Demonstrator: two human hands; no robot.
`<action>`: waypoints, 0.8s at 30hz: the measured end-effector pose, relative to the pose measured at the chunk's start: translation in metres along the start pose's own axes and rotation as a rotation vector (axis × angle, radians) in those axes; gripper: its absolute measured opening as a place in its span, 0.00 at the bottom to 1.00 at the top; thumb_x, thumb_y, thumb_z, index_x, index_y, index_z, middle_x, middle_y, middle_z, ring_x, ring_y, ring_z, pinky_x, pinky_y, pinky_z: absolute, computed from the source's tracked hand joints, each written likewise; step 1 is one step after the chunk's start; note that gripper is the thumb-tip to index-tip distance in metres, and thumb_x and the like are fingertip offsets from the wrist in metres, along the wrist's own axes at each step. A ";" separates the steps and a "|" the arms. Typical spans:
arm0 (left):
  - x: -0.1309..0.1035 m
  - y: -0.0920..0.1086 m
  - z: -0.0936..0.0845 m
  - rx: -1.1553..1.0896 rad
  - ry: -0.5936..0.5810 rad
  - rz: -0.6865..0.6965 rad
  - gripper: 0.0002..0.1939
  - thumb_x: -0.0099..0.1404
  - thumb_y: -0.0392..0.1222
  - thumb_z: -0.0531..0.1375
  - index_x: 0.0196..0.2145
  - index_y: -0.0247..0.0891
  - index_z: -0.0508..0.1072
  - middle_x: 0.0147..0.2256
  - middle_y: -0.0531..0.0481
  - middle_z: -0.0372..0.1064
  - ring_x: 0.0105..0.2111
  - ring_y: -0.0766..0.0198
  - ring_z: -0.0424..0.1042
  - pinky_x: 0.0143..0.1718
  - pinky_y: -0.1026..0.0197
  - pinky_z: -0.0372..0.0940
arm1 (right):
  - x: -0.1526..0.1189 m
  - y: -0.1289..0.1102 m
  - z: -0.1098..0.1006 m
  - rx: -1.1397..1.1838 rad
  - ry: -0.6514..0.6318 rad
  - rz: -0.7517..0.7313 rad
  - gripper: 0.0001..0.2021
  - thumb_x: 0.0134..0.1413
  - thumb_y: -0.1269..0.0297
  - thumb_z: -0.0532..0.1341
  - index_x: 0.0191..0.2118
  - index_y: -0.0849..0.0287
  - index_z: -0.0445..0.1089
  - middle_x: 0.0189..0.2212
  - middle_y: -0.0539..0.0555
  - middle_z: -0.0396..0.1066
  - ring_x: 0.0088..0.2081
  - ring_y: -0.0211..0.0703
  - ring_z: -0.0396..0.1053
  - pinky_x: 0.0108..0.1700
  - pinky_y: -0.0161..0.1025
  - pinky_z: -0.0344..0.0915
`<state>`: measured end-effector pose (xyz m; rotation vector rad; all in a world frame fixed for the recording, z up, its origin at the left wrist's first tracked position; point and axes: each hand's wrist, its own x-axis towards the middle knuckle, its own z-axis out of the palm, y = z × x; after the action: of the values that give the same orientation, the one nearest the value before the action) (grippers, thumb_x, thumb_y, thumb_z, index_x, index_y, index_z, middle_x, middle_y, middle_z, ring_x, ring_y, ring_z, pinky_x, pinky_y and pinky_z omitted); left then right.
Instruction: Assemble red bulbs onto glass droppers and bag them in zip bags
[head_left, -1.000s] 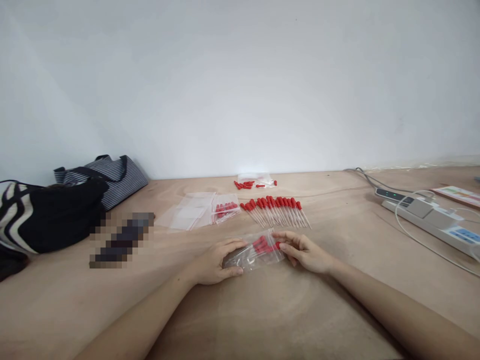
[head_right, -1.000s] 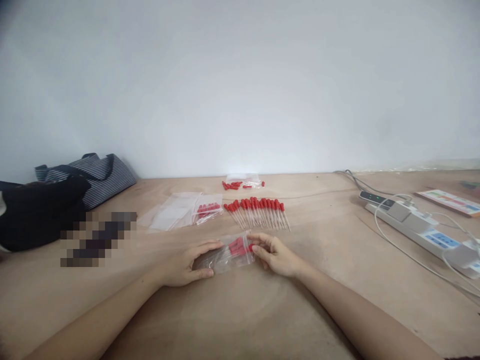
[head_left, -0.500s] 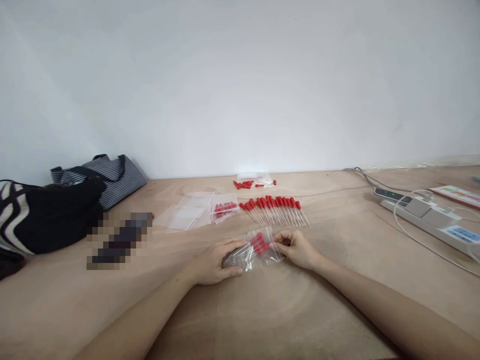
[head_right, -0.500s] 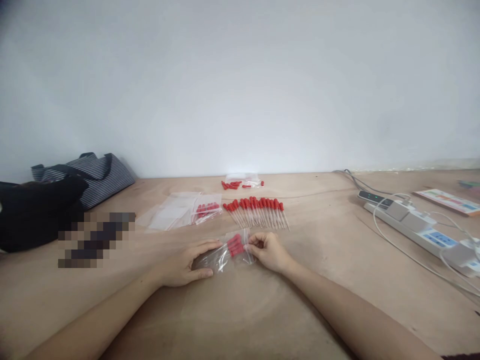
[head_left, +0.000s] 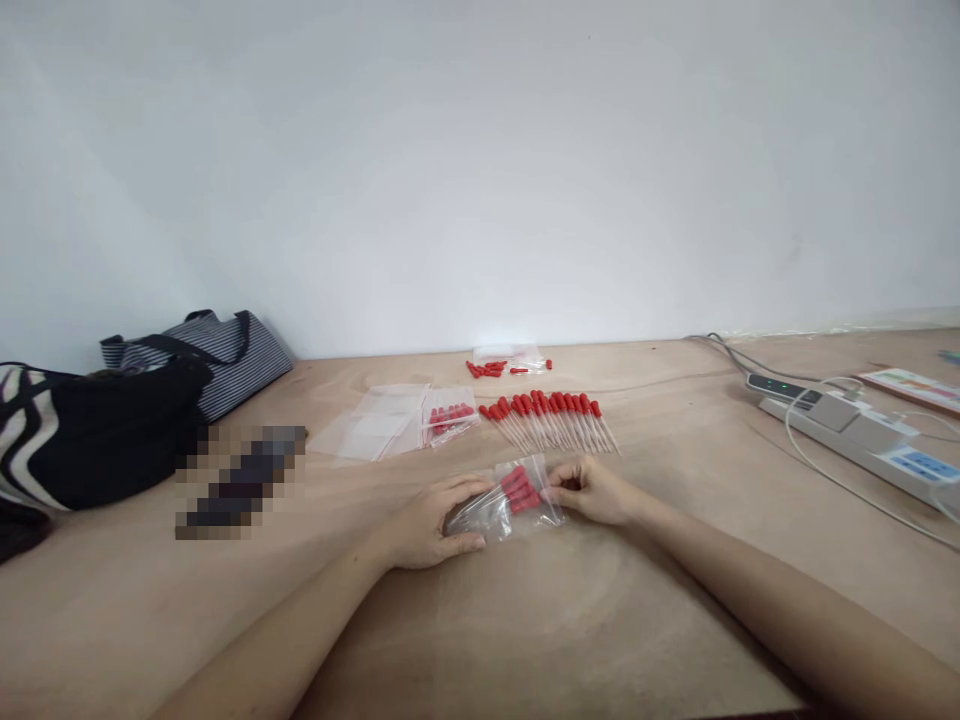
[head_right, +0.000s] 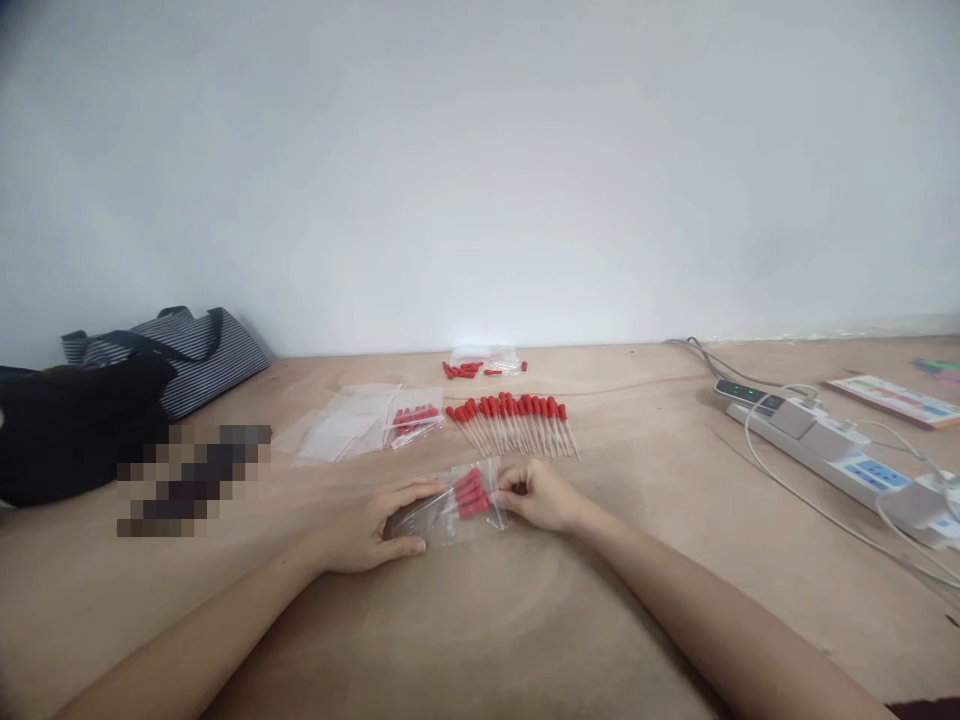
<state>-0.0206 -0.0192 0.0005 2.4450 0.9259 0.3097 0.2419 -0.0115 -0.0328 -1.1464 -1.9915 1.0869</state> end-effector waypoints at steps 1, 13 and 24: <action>0.000 -0.001 0.000 -0.006 0.000 0.002 0.29 0.57 0.50 0.57 0.55 0.42 0.58 0.55 0.46 0.56 0.55 0.55 0.55 0.55 0.52 0.53 | 0.003 0.000 -0.006 0.007 -0.028 0.015 0.12 0.46 0.58 0.58 0.21 0.61 0.69 0.16 0.47 0.62 0.19 0.31 0.56 0.22 0.30 0.53; -0.001 -0.002 0.002 -0.026 0.004 0.029 0.28 0.58 0.50 0.57 0.54 0.40 0.59 0.55 0.45 0.57 0.55 0.56 0.55 0.55 0.53 0.52 | 0.088 -0.039 0.013 -0.628 0.292 0.220 0.09 0.47 0.64 0.57 0.35 0.53 0.73 0.39 0.53 0.71 0.42 0.46 0.67 0.40 0.38 0.60; -0.001 -0.001 0.003 -0.034 0.003 0.030 0.28 0.57 0.49 0.58 0.53 0.38 0.60 0.54 0.42 0.57 0.55 0.55 0.55 0.55 0.53 0.52 | 0.119 -0.047 0.028 -0.631 0.276 0.449 0.12 0.47 0.62 0.57 0.38 0.63 0.69 0.39 0.64 0.70 0.42 0.53 0.68 0.39 0.44 0.62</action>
<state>-0.0208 -0.0207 -0.0025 2.4300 0.8794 0.3374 0.1466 0.0702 0.0049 -2.0219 -1.9477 0.4354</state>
